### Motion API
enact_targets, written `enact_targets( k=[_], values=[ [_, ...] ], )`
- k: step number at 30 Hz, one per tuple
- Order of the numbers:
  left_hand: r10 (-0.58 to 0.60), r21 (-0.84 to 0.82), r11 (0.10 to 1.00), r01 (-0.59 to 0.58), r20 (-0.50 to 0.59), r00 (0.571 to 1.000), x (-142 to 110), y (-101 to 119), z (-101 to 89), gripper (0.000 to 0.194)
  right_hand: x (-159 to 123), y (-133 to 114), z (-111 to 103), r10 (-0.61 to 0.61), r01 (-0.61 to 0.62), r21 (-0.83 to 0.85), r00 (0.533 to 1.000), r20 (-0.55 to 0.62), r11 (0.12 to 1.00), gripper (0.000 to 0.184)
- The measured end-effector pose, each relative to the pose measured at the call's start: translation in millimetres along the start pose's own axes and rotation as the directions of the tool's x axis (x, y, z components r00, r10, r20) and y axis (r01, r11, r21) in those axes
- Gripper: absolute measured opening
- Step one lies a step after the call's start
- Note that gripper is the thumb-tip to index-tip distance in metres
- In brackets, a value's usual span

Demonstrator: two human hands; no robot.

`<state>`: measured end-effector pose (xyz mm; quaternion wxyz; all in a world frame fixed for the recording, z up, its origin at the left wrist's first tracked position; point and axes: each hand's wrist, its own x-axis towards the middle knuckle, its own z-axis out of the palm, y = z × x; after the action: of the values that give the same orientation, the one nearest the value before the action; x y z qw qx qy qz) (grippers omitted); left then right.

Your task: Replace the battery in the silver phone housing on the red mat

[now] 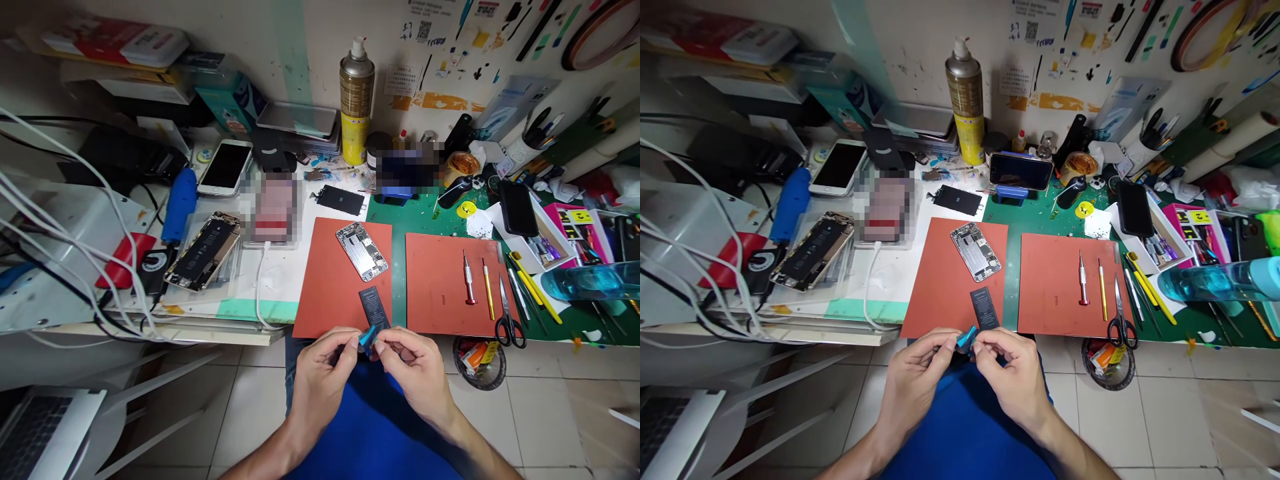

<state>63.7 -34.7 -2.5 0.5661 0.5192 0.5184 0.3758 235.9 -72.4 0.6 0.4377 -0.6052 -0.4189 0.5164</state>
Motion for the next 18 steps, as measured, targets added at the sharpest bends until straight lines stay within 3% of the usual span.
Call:
enact_targets(
  k=[7,13,18],
  values=[
    [-0.227,-0.238,0.948,0.210,-0.044,0.973,-6,-27,2.8,0.030,-1,4,3,0.109,-0.105,0.140,0.994,-0.027,0.985,0.020],
    [-0.151,-0.286,0.949,0.135,-0.035,0.988,-4,-8,11.9,0.030,0,3,2,0.011,-0.012,-0.014,0.999,-0.051,1.000,0.022],
    [-0.176,-0.230,0.963,0.139,-0.147,0.973,2,-8,13.3,0.030,-3,5,-1,0.022,-0.021,0.010,0.998,-0.063,1.000,0.021]
  ],
)
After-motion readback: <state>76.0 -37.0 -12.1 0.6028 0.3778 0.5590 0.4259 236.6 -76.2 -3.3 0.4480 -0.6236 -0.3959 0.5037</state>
